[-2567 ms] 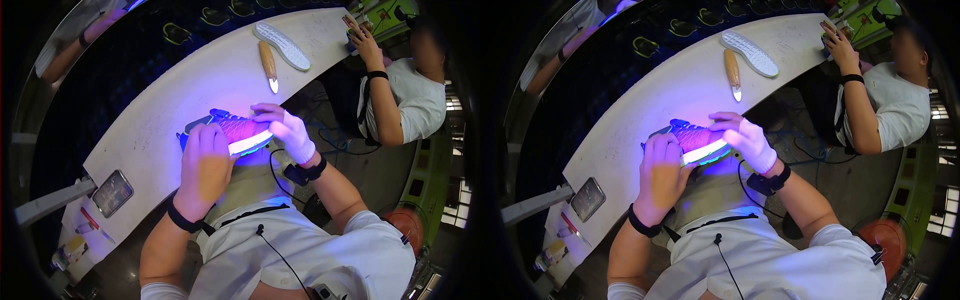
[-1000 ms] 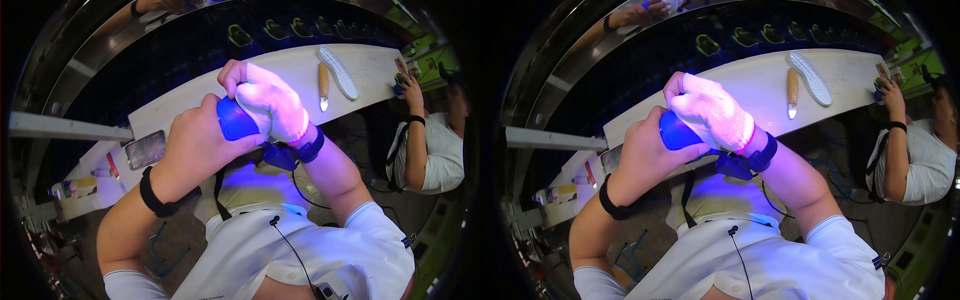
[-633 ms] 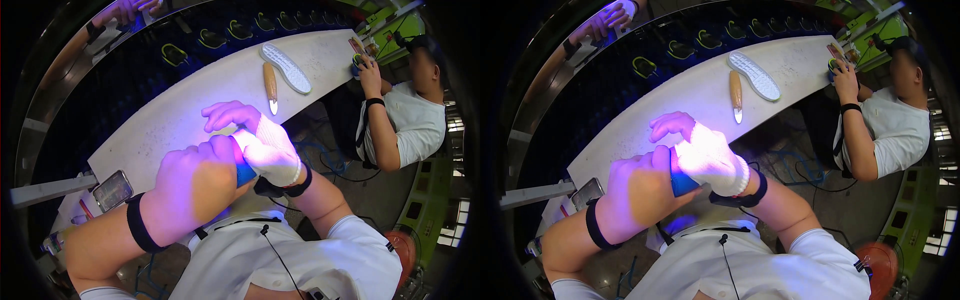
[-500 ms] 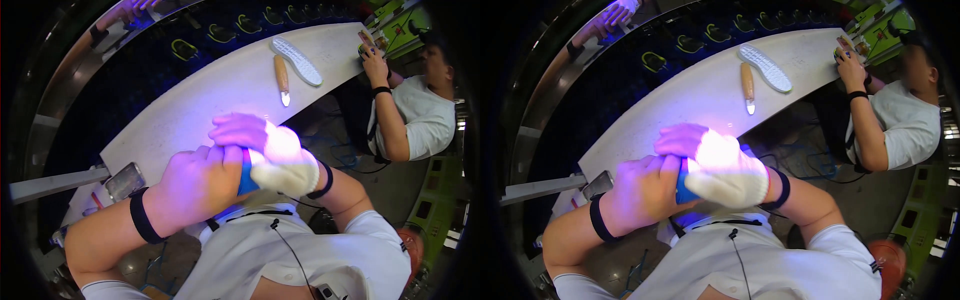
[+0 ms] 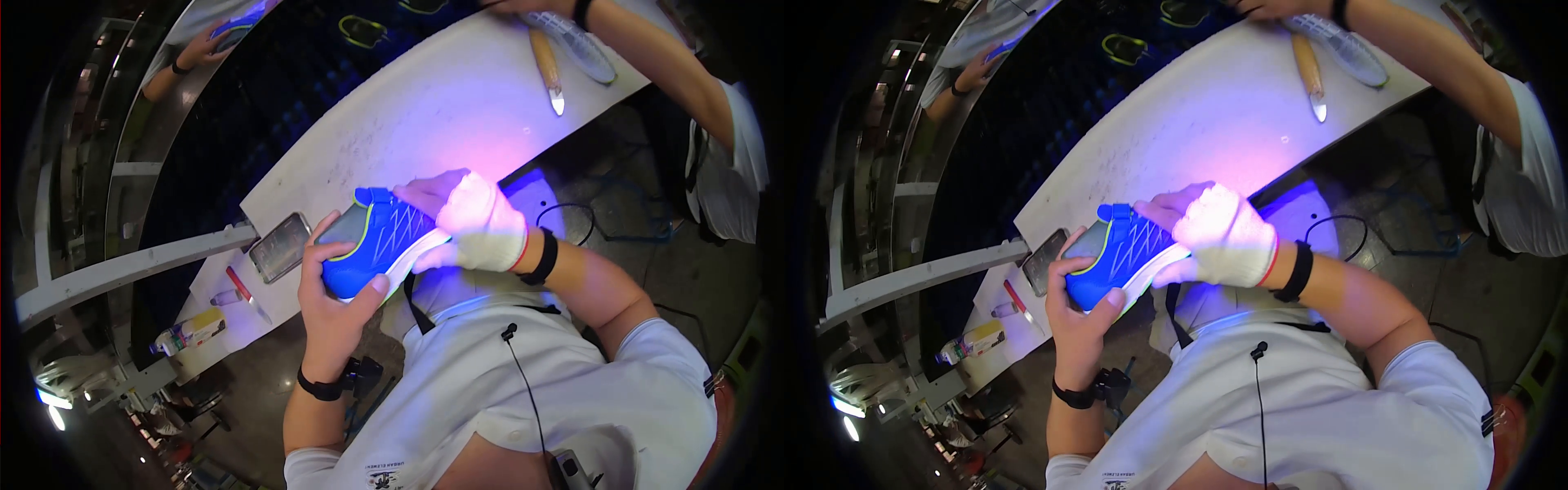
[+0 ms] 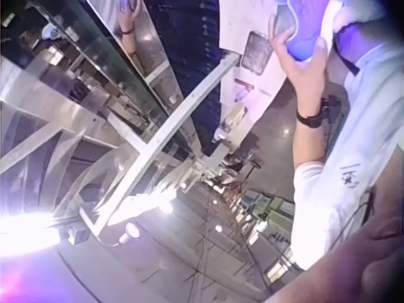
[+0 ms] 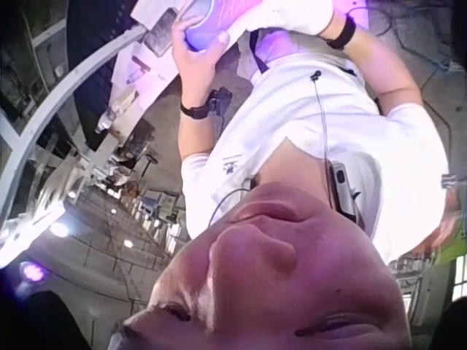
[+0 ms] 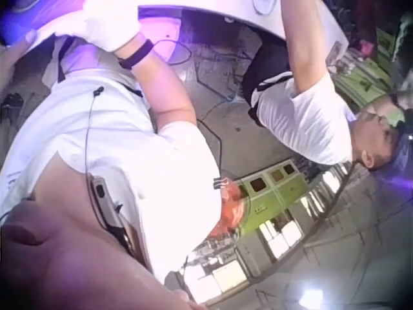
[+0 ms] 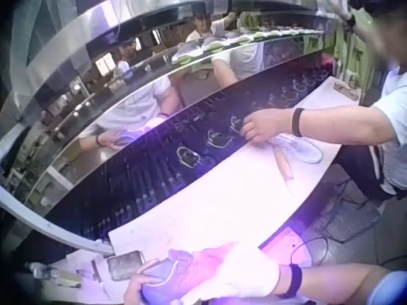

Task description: Inspecting shoe components using a UV light and assembling them at a factory station.

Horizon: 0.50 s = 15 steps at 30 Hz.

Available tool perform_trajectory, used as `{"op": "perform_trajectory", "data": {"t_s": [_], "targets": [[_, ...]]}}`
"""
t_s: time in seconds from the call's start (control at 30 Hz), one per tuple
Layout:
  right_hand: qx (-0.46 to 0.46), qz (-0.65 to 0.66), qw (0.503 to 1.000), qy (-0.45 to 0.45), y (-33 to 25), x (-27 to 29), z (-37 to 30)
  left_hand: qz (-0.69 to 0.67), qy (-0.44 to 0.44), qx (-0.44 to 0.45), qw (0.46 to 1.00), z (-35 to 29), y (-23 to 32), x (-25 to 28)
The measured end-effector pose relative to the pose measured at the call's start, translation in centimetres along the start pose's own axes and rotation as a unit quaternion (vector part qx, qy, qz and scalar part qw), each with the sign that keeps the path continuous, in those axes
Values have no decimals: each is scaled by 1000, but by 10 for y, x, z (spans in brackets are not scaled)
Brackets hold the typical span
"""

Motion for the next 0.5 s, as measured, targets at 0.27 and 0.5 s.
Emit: {"op": "perform_trajectory", "data": {"t_s": [0.27,0.5], "targets": [[-4,-26,1000,-2,17,-7,-11,32,-40,-51,997,18,-4,11],[126,-75,977,155,7,67,-16,-155,8,-186,970,7,47,2]]}}
Point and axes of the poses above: each hand's wrist, its own z-axis towards the middle knuckle, its own x-axis out of the back of the hand, y = z × x, the point moved 6 cm from there along z, towards the middle knuckle, and after that the axes turned 5 degrees about -y, right-handed, at the moved point
